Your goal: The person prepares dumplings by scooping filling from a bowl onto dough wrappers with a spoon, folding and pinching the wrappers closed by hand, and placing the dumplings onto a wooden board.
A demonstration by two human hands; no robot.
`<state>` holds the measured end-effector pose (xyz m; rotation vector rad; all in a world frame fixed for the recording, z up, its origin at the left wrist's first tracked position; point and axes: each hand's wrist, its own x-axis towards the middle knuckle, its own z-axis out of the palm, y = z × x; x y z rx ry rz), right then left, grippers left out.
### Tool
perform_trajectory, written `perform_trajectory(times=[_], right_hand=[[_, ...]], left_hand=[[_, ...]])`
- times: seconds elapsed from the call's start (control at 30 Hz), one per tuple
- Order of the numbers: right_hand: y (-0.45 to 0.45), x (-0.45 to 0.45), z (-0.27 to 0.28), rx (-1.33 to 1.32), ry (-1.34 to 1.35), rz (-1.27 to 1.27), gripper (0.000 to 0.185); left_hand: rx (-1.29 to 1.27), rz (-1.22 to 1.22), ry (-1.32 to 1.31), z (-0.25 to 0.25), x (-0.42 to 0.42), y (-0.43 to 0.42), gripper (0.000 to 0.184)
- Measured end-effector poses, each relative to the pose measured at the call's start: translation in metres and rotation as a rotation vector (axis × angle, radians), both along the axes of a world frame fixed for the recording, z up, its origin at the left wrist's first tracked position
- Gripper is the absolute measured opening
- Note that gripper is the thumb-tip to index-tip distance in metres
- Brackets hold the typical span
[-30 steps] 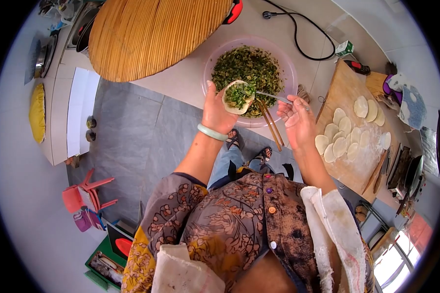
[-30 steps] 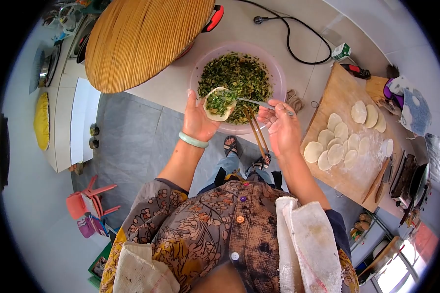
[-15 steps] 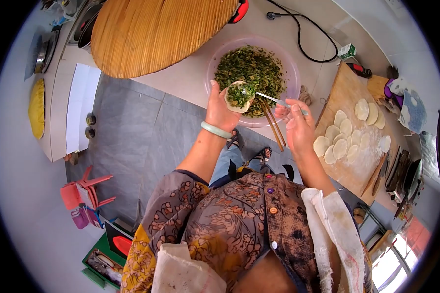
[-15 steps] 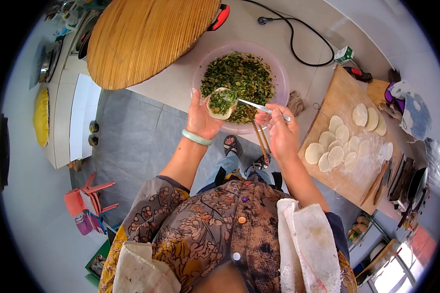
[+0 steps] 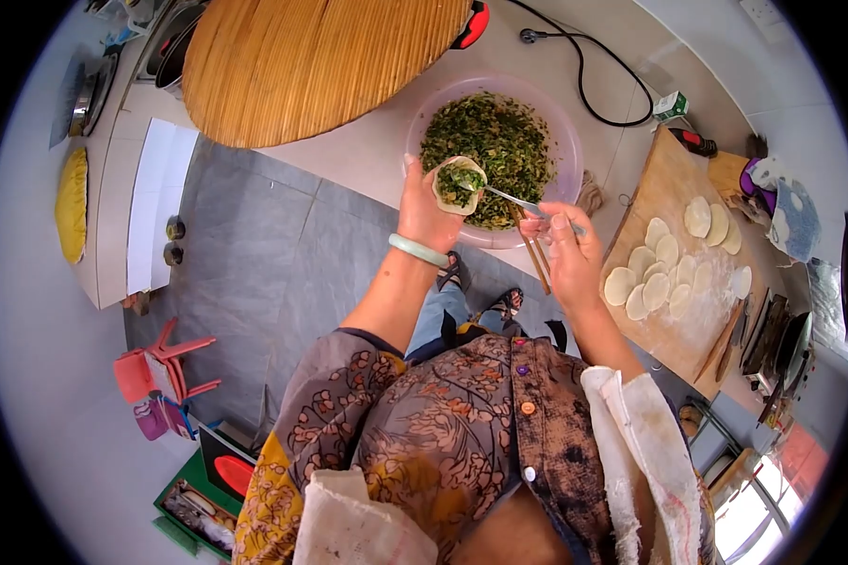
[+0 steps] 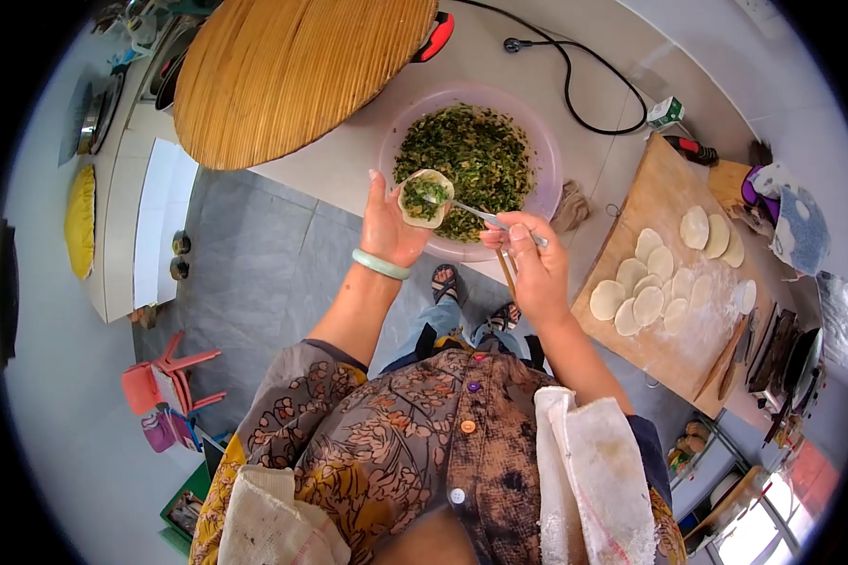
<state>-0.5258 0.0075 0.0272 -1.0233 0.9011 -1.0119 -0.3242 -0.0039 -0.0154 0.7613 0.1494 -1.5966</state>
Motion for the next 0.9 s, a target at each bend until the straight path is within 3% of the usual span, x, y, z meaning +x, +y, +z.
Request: perform_trajectory(times=[0.13,0.33,0.63,0.9], right_hand=[[0.000,0.004,0.012,-0.328,0.257,0.158,0.021],[-0.007,-0.001,0.011,-0.313,0.246,0.205,0.019],[-0.021,-0.021,0.015,-0.579,0.572,0.098,0.017],[-0.008,-0.009,0.024,-0.538,0.519,0.202,0.017]], left_hand=[[-0.021,-0.073,-0.032,-0.001,0.002,0.001,0.079],[-0.052,-0.150,-0.056,0.004,0.004,0.005,0.081],[-0.076,-0.195,-0.011,0.004,0.005,0.004,0.080],[-0.037,-0.226,-0.019,0.009,0.004,0.000,0.083]])
